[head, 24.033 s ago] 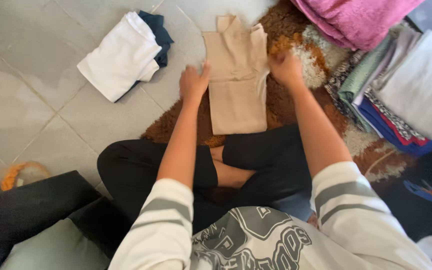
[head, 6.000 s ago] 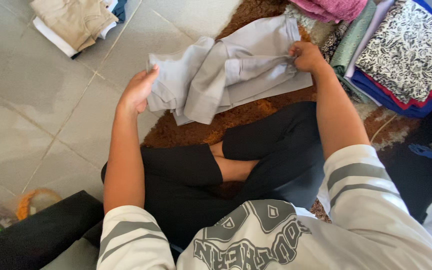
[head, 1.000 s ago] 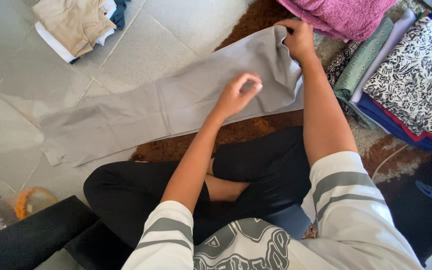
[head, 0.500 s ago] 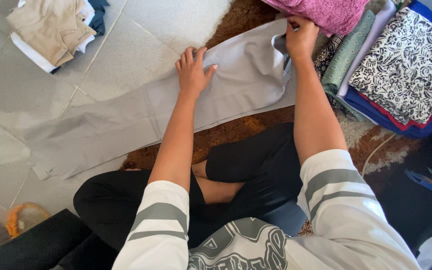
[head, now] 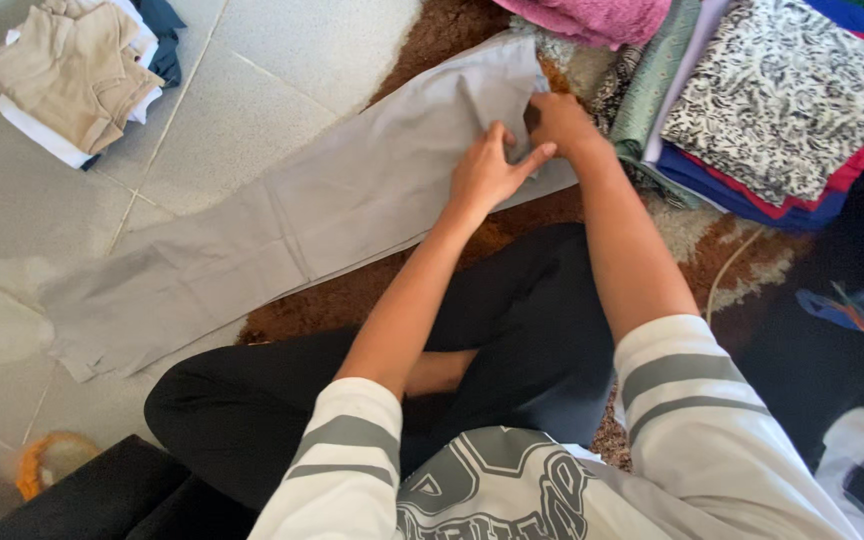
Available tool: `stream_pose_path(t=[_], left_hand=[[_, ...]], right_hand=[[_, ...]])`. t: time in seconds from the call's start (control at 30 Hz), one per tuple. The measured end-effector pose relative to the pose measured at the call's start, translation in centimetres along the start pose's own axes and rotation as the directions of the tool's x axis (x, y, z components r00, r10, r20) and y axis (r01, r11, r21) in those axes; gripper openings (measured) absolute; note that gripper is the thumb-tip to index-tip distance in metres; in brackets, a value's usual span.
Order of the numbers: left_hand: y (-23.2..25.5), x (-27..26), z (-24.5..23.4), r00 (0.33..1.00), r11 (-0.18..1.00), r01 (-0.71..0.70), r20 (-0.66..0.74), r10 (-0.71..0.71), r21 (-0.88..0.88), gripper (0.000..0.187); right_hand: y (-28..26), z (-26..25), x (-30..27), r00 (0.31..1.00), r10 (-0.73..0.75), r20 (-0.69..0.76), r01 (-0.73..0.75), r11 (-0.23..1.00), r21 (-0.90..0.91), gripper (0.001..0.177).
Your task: The person folds a pair of tan trousers and a pair of gray trousers by hand on the floor, smoothing each item out and folding them into rectangular shapes before placing them onto a stack of laundry.
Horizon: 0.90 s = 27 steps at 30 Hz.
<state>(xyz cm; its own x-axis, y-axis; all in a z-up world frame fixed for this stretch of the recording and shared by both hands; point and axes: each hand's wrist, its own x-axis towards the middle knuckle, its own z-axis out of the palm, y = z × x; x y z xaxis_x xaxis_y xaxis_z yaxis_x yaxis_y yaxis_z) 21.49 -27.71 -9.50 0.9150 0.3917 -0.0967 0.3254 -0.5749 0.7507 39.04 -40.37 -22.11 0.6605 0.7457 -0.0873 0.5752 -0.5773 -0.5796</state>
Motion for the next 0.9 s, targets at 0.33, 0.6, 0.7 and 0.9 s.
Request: stream_pose_path(t=[0.33, 0.6, 0.7, 0.9], left_hand=[[-2.3, 3.2, 1.5, 0.996, 0.993, 0.034, -0.079, -0.043, -0.111, 0.043], [-5.7, 4.2, 4.6, 0.975, 0.942, -0.102, -0.218, 0.032, -0.319, 0.020], [-8.8, 4.9, 5.0, 0.908, 0.854, 0.158, -0.266, -0.322, -0.496, 0.020], [-12.9, 6.6, 2.7, 0.828, 0.528, 0.225, -0.124, -0.546, -0.819, 0.023]], right_hand=[[-3.2, -4.3, -3.1, 0.971, 0.157, 0.183, -0.177, 0.979, 0.101, 0.028], [-6.2, -6.4, -5.8, 0.966, 0.166, 0.198, -0.240, 0.862, 0.446, 0.015], [-9.0, -8.1, -8.2, 0.918, 0.027, 0.397, -0.327, 0.620, 0.714, 0.015], [-9.0, -7.9, -8.0, 0.945, 0.167, 0.280, -0.296, 0.801, 0.520, 0.026]])
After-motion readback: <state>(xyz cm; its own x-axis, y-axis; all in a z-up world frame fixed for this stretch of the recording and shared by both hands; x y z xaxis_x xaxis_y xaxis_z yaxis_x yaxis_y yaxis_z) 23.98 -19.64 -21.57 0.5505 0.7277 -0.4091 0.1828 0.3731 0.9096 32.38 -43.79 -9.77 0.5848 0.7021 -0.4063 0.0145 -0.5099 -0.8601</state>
